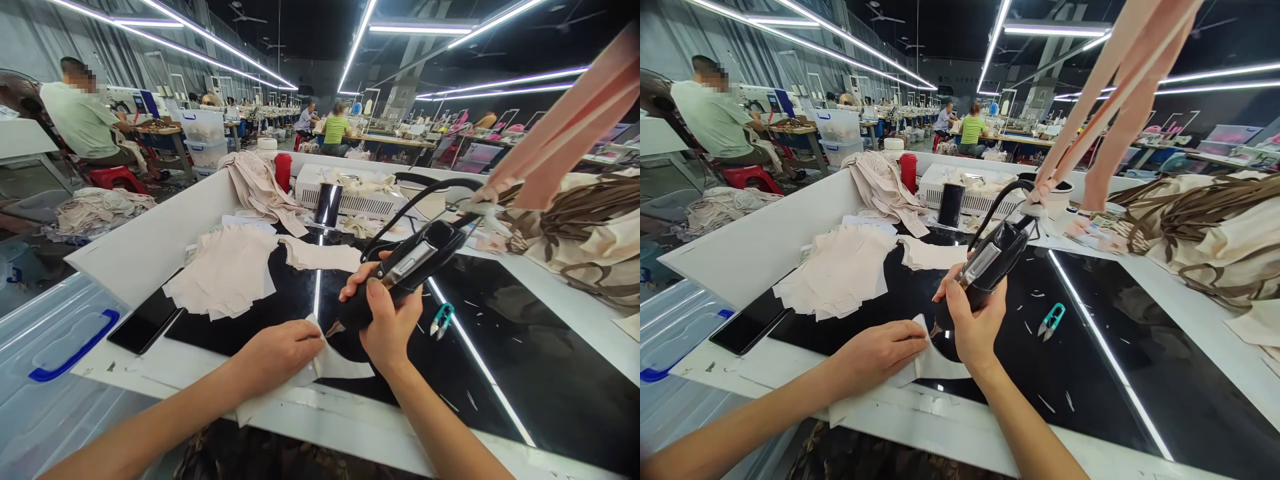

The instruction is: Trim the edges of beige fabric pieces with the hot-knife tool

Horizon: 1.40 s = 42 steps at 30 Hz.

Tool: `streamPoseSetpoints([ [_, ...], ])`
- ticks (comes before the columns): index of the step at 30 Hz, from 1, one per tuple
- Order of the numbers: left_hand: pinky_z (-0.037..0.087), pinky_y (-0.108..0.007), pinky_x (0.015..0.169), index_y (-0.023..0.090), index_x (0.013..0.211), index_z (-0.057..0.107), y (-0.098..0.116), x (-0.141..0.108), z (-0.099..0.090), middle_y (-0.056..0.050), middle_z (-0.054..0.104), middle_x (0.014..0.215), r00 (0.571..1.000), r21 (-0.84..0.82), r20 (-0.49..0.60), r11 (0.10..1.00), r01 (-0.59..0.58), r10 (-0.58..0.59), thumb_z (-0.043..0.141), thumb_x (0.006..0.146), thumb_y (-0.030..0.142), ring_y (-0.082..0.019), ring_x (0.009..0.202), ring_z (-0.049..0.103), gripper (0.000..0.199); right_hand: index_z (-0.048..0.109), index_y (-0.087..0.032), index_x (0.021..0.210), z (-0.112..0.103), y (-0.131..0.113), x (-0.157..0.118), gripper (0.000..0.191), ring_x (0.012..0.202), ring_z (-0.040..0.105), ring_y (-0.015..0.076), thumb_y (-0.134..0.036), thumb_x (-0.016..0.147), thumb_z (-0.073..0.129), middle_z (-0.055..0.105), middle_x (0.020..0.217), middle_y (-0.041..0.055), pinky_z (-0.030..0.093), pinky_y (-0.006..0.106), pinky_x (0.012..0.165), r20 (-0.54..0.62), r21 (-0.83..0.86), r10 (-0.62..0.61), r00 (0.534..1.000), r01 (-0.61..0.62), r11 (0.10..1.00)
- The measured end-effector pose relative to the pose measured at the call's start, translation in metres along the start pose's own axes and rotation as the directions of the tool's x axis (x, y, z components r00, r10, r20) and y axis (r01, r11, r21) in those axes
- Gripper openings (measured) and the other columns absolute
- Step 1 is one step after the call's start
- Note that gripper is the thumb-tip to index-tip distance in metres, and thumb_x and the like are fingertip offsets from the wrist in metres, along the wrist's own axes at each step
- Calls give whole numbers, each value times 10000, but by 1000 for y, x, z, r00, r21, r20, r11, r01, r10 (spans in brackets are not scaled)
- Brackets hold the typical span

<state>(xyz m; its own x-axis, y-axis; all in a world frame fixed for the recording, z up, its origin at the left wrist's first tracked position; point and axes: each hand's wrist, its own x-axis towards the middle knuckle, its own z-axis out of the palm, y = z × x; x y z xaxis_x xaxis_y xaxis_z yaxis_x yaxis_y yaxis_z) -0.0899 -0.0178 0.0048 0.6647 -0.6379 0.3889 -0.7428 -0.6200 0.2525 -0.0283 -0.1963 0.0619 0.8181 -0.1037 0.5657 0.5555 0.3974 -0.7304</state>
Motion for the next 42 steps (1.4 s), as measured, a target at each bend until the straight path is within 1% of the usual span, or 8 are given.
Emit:
streamPoseSetpoints([
  [5,604,-289,980,165,1202,670,1,-1,0,-73,702,1215,1000,-14,10,1000,19,-19,405,1134,153,-196,1125,691,274,570,-277,1187,0,2,-2,372,598,637,126,-339,909,809,669,841,-58,574,284,570,-6,-9,5,1000,-5,1000],
  [17,608,-296,948,178,1194,698,2,-2,-1,-73,692,1229,999,-34,18,999,35,-35,472,1113,136,-208,1107,698,244,561,-275,1182,-4,-8,-9,353,605,631,124,-314,911,783,655,837,-55,583,281,569,-14,-18,16,1000,-16,1000],
  [21,617,-291,923,169,1160,684,0,-1,0,-72,695,1206,1000,11,-14,1000,-10,10,485,1107,118,-202,1072,704,212,563,-274,1175,-5,-10,-9,335,613,638,129,-310,914,770,659,854,-48,585,289,572,-6,-37,26,1000,-26,999],
  [25,631,-322,940,158,1168,668,0,-2,-1,-85,691,1195,997,56,-52,997,-49,52,467,1117,135,-212,1082,692,209,582,-272,1140,-10,-22,-8,318,601,633,131,-302,897,784,658,830,-50,584,280,551,-50,-40,25,998,-27,999],
  [29,632,-366,991,135,1182,664,9,3,-1,-108,696,1185,991,73,-108,995,-64,72,448,1127,149,-230,1133,678,223,598,-270,1163,-23,-36,-11,362,594,633,136,-308,876,815,665,825,-43,588,282,541,-63,-37,0,998,-3,999],
  [34,637,-349,929,116,1136,670,27,12,7,-95,709,1099,989,21,-131,997,-71,73,484,1114,129,-220,1027,692,188,598,-272,1186,-38,-39,-19,369,616,646,145,-312,894,818,675,846,-35,599,304,572,-53,-93,7,999,-12,996],
  [38,636,-350,889,123,1112,673,31,10,15,-85,699,1052,994,17,-101,999,-37,38,513,1097,113,-223,990,683,161,594,-275,1201,-43,-39,-23,369,633,658,146,-303,905,813,678,864,-34,608,315,591,-61,-114,-7,998,0,994],
  [42,633,-361,912,140,1147,665,30,4,16,-83,689,1077,998,1,-59,1000,-14,14,526,1087,105,-234,1033,672,156,585,-278,1210,-43,-41,-24,376,637,658,145,-303,910,810,675,864,-35,607,313,598,-69,-111,-14,997,7,994],
])
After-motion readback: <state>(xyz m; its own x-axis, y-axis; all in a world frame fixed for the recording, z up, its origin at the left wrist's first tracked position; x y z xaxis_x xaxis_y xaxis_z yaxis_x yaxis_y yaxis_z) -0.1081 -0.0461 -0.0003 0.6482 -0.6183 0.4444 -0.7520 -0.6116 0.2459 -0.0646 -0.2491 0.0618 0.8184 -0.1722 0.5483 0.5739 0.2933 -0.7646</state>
